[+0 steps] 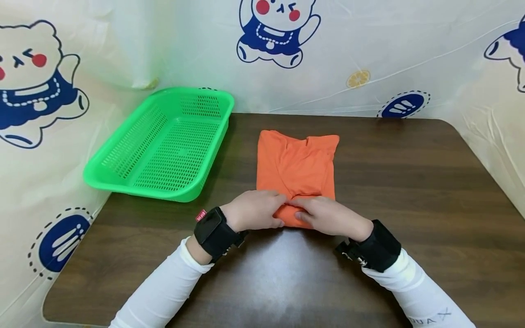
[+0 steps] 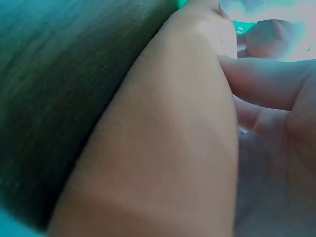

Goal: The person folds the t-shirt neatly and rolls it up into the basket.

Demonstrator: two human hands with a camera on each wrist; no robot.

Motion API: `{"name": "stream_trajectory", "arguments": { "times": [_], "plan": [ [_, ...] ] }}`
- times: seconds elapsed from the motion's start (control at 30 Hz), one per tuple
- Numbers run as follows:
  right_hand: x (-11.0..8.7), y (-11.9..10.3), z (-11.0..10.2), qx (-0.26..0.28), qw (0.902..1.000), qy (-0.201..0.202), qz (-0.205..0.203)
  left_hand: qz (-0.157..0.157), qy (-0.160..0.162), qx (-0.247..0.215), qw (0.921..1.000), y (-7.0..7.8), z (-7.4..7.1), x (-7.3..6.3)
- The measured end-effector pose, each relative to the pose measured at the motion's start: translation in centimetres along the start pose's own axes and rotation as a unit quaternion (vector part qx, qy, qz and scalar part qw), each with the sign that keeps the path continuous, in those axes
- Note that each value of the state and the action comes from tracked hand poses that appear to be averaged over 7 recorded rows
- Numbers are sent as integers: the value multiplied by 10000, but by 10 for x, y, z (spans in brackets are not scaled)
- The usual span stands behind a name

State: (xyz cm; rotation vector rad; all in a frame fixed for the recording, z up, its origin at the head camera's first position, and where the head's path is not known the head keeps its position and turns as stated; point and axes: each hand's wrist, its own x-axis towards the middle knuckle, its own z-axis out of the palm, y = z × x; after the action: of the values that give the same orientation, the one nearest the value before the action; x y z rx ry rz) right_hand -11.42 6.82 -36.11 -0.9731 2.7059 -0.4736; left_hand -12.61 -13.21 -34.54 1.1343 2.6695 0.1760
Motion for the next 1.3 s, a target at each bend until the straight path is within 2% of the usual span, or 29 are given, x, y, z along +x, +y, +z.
{"name": "stream_trajectory", "arguments": {
  "times": [0.13, 0.27, 0.57, 0.77, 0.9, 0.97, 1.1, 1.3],
  "plan": [
    [1, 1, 1, 183, 9995, -125, 224, 229, 405, 269, 9986, 5, 3, 0],
    [1, 2, 1, 348, 9987, -232, 288, 363, 644, 510, 9960, 8, 7, 0],
    [0, 7, -2, 656, 9968, -314, 331, 270, 807, 913, 9922, 15, 11, 1],
    [1, 10, -3, 755, 9962, -331, 290, 199, 1296, 1359, 9820, 23, 19, 3],
    [1, 10, -4, 783, 9950, -347, 508, 175, 1549, 1555, 9755, 25, 22, 4],
    [2, 9, -5, 783, 9945, -336, 603, 182, 1558, 1577, 9750, 25, 21, 4],
    [2, 8, -5, 697, 9954, -266, 599, 245, 1371, 1586, 9775, 24, 19, 5],
    [0, 4, -3, 291, 9986, 210, 400, 269, 1029, 1303, 9858, 20, 17, 4]
  ]
}}
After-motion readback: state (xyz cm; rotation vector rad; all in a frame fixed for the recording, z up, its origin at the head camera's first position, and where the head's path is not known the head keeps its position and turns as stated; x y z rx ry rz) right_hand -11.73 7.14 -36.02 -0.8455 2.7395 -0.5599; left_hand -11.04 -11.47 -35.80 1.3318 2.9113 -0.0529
